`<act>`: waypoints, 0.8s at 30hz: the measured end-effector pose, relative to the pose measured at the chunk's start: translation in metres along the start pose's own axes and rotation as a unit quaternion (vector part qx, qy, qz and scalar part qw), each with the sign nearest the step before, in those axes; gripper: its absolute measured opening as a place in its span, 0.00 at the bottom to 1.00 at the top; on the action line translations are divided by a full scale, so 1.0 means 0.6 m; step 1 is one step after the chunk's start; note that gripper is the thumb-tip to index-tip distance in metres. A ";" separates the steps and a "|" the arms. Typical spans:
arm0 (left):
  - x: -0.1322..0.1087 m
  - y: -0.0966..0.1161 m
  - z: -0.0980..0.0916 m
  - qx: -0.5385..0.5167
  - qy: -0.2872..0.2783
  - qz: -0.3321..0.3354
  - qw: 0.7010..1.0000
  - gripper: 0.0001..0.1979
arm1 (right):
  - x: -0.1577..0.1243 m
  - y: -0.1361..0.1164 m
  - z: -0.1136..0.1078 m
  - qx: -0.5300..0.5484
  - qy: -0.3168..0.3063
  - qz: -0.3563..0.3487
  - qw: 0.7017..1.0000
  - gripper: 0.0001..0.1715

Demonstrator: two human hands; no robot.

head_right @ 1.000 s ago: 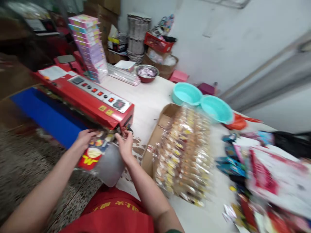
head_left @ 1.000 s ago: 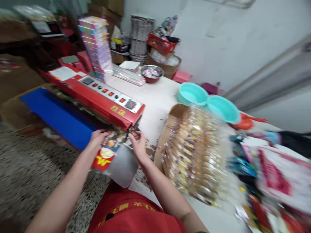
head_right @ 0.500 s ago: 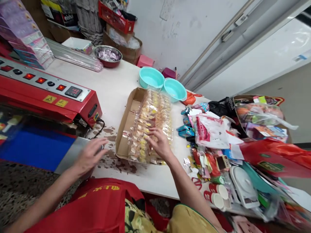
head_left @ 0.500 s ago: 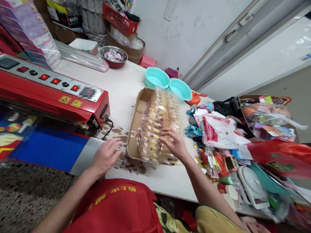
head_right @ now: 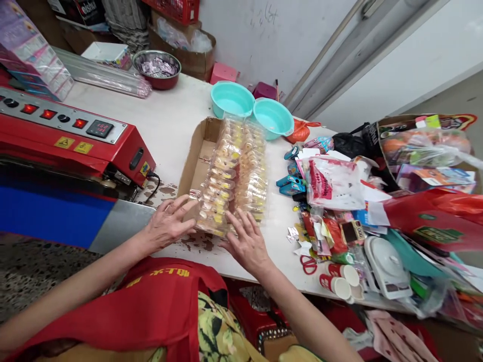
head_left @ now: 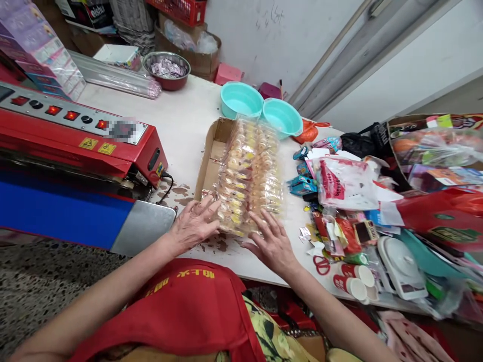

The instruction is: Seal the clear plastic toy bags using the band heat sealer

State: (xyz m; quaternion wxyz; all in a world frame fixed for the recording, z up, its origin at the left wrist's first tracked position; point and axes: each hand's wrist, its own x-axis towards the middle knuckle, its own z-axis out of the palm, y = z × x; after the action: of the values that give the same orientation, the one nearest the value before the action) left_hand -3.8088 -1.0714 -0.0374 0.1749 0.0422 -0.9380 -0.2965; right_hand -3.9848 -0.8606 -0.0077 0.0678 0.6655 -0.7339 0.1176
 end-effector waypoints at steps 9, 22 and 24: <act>0.060 0.046 -0.151 -0.472 0.139 -0.192 0.849 0.14 | 0.172 -0.046 -0.098 0.458 0.174 0.169 0.855 0.05; -0.030 -0.137 -0.132 -0.487 0.355 -0.456 0.655 0.16 | 0.344 -0.139 0.132 0.641 0.042 0.281 0.714 0.15; -0.060 -0.161 -0.119 -0.492 0.364 -0.485 0.625 0.17 | 0.359 -0.157 0.175 0.668 0.023 0.312 0.676 0.17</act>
State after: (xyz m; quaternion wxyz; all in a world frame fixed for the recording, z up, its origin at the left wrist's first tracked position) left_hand -3.7526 -1.1829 -0.0490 0.3277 0.5029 -0.3561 -0.7162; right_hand -3.9077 -1.1034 -0.0458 -0.4183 0.2635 -0.6233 0.6059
